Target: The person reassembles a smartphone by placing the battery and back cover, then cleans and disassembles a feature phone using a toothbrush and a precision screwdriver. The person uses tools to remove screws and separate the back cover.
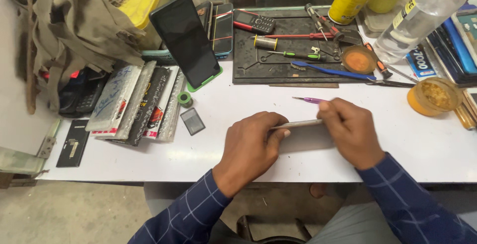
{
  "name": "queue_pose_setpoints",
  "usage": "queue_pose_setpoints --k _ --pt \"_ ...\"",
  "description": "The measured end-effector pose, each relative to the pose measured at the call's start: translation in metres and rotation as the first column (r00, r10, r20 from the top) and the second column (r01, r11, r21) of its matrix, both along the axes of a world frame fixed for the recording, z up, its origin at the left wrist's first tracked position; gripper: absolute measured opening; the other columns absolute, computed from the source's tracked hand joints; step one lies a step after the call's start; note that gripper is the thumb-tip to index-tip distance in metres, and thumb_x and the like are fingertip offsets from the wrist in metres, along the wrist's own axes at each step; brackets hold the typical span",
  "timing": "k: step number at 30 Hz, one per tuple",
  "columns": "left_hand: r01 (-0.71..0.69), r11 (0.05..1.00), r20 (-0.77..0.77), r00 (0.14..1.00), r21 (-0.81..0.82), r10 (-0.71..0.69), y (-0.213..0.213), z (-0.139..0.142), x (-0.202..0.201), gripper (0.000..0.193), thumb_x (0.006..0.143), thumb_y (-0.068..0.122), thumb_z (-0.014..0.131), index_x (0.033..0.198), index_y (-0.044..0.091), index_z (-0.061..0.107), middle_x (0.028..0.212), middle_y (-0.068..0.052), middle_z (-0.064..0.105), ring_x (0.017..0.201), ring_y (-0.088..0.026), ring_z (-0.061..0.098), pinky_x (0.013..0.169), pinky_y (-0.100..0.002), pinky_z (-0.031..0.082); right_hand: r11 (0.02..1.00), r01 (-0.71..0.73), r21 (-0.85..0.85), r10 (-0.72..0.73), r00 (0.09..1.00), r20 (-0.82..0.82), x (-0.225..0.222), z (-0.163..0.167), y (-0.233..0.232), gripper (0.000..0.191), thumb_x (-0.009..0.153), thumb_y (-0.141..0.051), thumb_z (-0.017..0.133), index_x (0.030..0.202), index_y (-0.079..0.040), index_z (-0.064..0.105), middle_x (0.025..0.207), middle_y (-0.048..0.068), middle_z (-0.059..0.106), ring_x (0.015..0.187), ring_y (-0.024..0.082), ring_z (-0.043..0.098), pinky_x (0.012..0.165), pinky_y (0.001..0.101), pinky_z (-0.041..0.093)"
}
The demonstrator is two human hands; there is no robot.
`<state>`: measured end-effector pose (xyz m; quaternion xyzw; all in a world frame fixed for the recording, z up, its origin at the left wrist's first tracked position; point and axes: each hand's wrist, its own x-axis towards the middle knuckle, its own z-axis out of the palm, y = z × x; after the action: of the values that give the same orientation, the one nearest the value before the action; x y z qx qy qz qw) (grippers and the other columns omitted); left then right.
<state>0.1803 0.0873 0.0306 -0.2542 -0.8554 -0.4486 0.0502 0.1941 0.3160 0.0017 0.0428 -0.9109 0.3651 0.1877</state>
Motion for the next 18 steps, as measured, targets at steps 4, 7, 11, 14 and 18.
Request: queue_pose_setpoints --k 4,7,11,14,18 --pt "-0.003 1.000 -0.155 0.988 0.031 0.008 -0.002 0.000 0.007 0.012 0.089 0.015 0.069 0.099 0.009 0.074 0.090 -0.007 0.074 0.085 -0.028 0.071 0.071 -0.040 0.054 0.981 -0.128 -0.144 0.131 0.991 0.012 0.023 -0.007 0.016 0.029 0.103 -0.029 0.060 0.104 -0.003 0.073 0.083 0.002 0.071 0.074 0.008 0.062 0.067 0.0252 0.050" --pt "0.019 1.000 -0.194 0.981 0.013 -0.016 -0.001 0.002 0.011 0.012 0.090 0.015 0.070 0.100 0.010 0.075 0.090 -0.006 0.073 0.086 -0.028 0.069 0.072 -0.039 0.053 0.972 -0.107 -0.211 0.121 0.991 0.056 0.031 -0.016 0.016 0.028 0.101 -0.027 0.063 0.112 -0.004 0.074 0.084 0.004 0.072 0.076 0.011 0.062 0.068 0.0265 0.051" --pt "0.042 0.999 -0.291 0.956 -0.015 -0.045 0.007 0.002 0.014 0.007 0.090 0.014 0.071 0.096 0.010 0.074 0.087 -0.005 0.071 0.083 -0.027 0.066 0.074 -0.041 0.048 0.942 -0.085 -0.325 0.126 0.986 0.107 0.038 -0.019 0.010 0.027 0.099 -0.027 0.062 0.112 -0.006 0.073 0.089 0.003 0.077 0.079 0.009 0.070 0.069 0.0245 0.057" --pt "0.027 0.999 -0.287 0.957 -0.047 -0.039 0.012 0.001 0.015 0.005 0.090 0.013 0.071 0.091 0.009 0.071 0.083 -0.005 0.067 0.080 -0.027 0.062 0.072 -0.041 0.044 0.896 -0.077 -0.438 0.147 0.981 0.128 0.044 -0.019 0.005 0.028 0.100 -0.028 0.062 0.111 -0.006 0.073 0.091 0.003 0.078 0.073 0.009 0.074 0.062 0.0252 0.059" --pt "0.017 0.997 -0.298 0.954 -0.082 -0.041 0.015 0.000 0.019 0.003 0.090 0.012 0.071 0.090 0.009 0.070 0.082 -0.005 0.065 0.078 -0.027 0.061 0.070 -0.041 0.042 0.917 -0.056 -0.394 0.096 0.992 0.083 0.045 -0.023 0.001 0.028 0.099 -0.030 0.063 0.107 -0.005 0.074 0.089 0.004 0.078 0.067 0.009 0.074 0.057 0.0246 0.059"
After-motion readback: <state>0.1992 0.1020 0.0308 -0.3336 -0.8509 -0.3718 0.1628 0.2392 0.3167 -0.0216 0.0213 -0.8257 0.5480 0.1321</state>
